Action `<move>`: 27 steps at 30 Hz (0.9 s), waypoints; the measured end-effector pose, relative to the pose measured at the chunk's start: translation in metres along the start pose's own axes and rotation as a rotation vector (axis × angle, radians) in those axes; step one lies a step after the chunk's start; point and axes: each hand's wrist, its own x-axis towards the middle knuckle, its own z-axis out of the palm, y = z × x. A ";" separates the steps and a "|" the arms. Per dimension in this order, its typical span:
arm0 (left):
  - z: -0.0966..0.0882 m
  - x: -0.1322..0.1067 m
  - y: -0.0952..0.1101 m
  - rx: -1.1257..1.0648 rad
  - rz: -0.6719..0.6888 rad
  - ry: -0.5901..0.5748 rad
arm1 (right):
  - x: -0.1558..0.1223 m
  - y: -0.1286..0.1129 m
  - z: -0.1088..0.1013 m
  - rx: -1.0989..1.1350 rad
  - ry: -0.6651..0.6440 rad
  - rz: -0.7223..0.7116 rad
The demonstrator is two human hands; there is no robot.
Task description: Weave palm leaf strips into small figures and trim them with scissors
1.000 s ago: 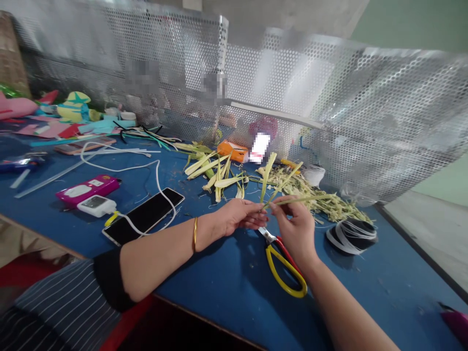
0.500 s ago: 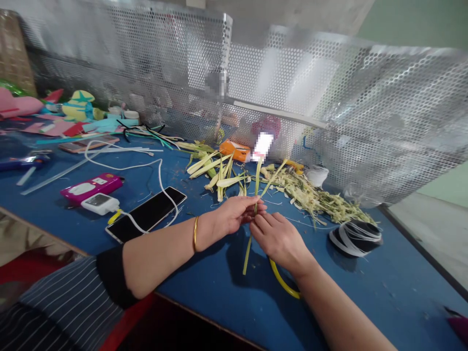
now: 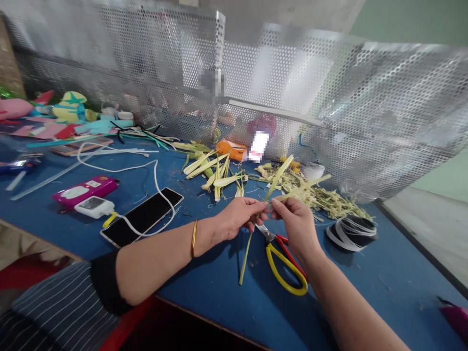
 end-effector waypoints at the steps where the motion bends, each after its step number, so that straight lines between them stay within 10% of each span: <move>1: 0.000 -0.001 0.001 -0.004 -0.011 -0.014 | 0.000 0.000 0.000 0.029 0.015 0.011; 10: 0.001 -0.001 0.002 -0.019 -0.019 -0.008 | 0.005 0.010 -0.003 0.223 -0.180 0.444; 16: 0.001 -0.002 0.004 0.029 -0.052 0.047 | 0.003 0.004 -0.008 -0.395 0.125 -0.128; 20: 0.004 -0.004 0.003 0.098 -0.034 0.063 | -0.005 0.000 -0.006 -0.566 0.048 -0.557; 27: 0.010 -0.008 -0.001 0.228 0.014 0.057 | -0.010 0.002 0.001 -0.554 -0.059 -0.551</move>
